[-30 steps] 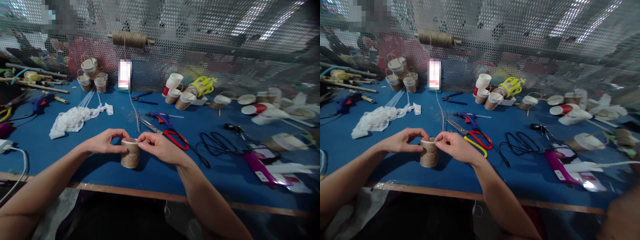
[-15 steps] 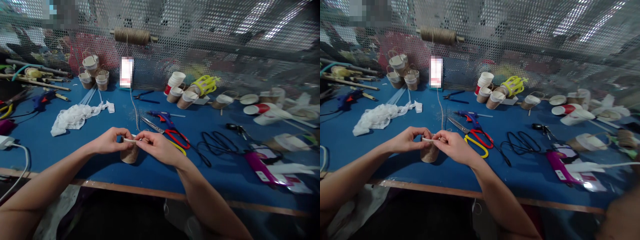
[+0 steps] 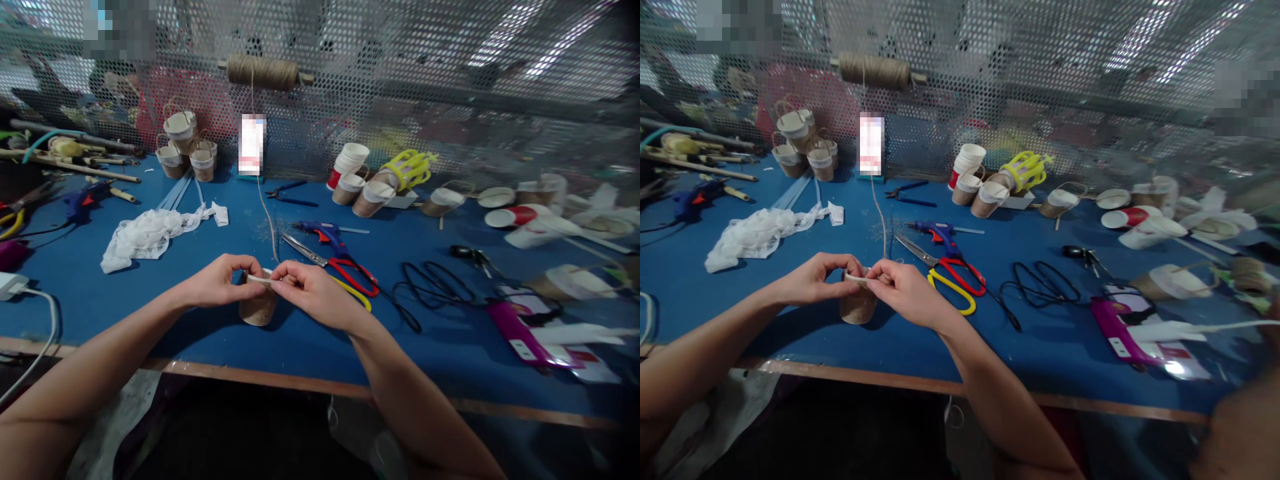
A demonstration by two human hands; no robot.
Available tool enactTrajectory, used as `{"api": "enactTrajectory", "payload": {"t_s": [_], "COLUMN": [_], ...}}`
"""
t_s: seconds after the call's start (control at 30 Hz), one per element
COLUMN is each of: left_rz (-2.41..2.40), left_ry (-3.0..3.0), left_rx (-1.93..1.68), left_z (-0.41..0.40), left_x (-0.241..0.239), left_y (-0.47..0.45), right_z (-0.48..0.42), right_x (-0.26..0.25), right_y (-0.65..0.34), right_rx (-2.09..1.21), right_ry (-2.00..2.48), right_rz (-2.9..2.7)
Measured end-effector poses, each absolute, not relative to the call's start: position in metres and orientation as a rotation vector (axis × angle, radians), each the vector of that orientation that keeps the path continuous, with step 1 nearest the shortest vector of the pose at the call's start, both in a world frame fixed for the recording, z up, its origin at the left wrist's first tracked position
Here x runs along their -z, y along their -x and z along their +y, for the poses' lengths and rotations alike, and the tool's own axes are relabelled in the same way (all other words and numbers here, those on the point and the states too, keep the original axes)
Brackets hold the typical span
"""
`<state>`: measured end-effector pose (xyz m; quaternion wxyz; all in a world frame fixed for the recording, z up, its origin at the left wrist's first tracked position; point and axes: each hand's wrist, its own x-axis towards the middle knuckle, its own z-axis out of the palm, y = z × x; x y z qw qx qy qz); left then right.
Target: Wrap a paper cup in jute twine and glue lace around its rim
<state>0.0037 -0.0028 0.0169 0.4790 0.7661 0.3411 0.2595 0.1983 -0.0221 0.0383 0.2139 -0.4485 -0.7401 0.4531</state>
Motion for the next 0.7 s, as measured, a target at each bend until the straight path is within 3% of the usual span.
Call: {"api": "enactTrajectory", "payload": {"t_s": [0.37,0.7], "left_rz": [0.813,0.907], "left_ry": [-1.744,-1.491], "left_rx": [-0.683,-1.01], "left_z": [-0.001,0.008], "left_x": [-0.014,-0.006], "left_y": [0.0,0.005], "right_z": [-0.023,-0.02], "right_x": [-0.035,-0.031], "right_y": [-0.199,-0.203], "right_rx": [-1.203,-1.1], "right_ry": [1.207,1.306], "right_rz": [-2.036,-1.892]}}
